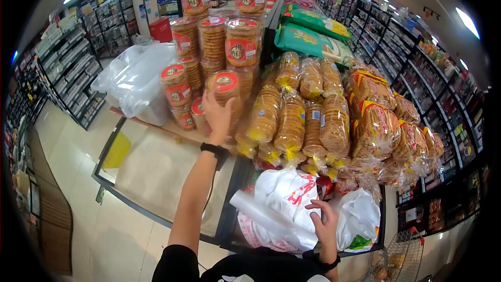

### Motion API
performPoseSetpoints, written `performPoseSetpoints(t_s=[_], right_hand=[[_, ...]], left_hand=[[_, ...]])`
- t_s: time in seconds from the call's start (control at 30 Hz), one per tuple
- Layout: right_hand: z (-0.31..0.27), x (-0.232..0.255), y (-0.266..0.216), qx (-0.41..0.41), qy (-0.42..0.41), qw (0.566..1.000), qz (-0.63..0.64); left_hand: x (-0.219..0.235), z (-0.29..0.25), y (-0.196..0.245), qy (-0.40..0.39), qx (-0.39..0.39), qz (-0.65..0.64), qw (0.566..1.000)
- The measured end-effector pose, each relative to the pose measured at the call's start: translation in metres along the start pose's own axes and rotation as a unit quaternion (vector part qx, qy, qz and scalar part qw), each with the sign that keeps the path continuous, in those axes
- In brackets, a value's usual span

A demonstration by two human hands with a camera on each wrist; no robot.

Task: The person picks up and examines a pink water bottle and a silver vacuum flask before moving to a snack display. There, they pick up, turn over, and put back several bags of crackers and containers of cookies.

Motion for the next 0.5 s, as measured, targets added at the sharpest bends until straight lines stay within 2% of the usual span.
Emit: performPoseSetpoints(t_s=[0.13,0.23,0.37,0.5], right_hand=[[-0.004,0.011,-0.002,-0.010,0.021,0.999,-0.026],[-0.007,0.014,0.001,-0.018,0.029,0.999,-0.024],[-0.002,0.014,0.003,-0.025,0.034,0.999,-0.029],[0.006,0.011,0.007,-0.022,0.032,0.999,-0.037]], left_hand=[[0.008,0.012,-0.012,0.070,0.027,-0.002,0.997],[0.007,0.024,-0.022,0.034,0.127,-0.036,0.991],[0.010,0.028,-0.016,0.066,-0.005,0.032,0.997],[0.011,0.041,-0.024,0.093,-0.035,0.066,0.993]])
Point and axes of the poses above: each hand's wrist, its own z-axis towards the middle knuckle, its own x-axis out of the back of the hand, y = z × x, the point moved 3 cm from there along z, towards the middle knuckle, and after that the axes turned 6 degrees about z, right-handed, at the moved point
